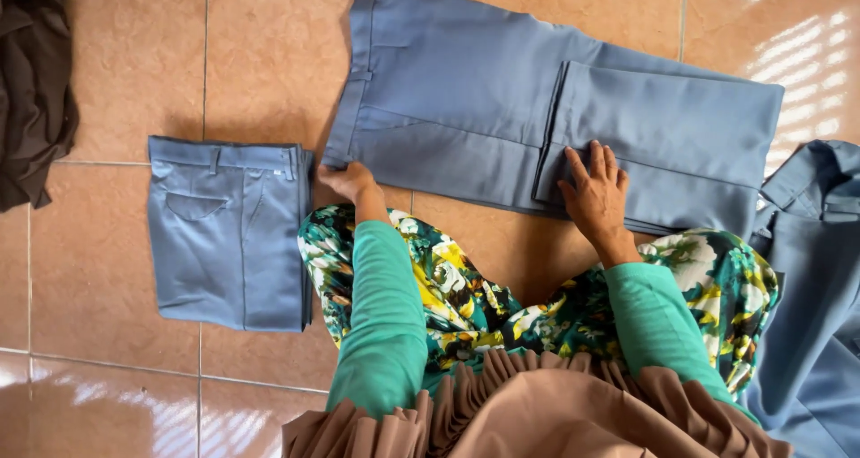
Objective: Folding blue trousers into a rectangular shape on the floor in a factory setting.
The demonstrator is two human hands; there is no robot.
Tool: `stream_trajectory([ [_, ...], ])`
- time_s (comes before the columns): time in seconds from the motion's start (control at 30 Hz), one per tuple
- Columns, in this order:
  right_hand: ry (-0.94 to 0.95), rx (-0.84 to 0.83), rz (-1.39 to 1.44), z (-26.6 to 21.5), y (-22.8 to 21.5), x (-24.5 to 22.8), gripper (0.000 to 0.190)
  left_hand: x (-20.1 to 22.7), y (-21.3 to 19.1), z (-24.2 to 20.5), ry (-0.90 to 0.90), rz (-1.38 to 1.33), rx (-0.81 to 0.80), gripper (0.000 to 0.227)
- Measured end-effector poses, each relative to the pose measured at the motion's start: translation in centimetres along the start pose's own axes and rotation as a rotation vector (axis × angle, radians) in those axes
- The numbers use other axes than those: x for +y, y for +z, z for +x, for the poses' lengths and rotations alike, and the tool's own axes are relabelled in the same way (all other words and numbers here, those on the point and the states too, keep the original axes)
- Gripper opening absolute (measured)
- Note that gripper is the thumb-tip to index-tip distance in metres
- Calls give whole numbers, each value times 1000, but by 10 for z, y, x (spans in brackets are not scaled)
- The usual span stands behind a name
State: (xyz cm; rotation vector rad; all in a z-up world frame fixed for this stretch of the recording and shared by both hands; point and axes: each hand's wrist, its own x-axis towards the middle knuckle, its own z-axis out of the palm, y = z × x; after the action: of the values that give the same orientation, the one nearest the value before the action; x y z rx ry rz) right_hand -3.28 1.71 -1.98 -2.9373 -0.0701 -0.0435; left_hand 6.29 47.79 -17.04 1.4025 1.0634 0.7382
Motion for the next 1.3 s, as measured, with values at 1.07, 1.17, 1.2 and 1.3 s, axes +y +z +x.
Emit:
stream_trajectory([
  [1.07, 984, -56, 458, -6, -33, 237, 31, 131, 26, -305, 242, 587, -1139, 47],
  [1.17, 1098, -95, 486, -8, -58, 217, 51, 106, 25, -308, 507, 605, -1080, 52],
  [1.2, 1146, -126, 489, -8, -63, 214, 57, 98, 24, -310, 672, 644, -1001, 55],
  [1.3, 1015, 128, 916, -14, -38, 234, 29, 85, 26, -312, 598, 743, -1039, 52],
])
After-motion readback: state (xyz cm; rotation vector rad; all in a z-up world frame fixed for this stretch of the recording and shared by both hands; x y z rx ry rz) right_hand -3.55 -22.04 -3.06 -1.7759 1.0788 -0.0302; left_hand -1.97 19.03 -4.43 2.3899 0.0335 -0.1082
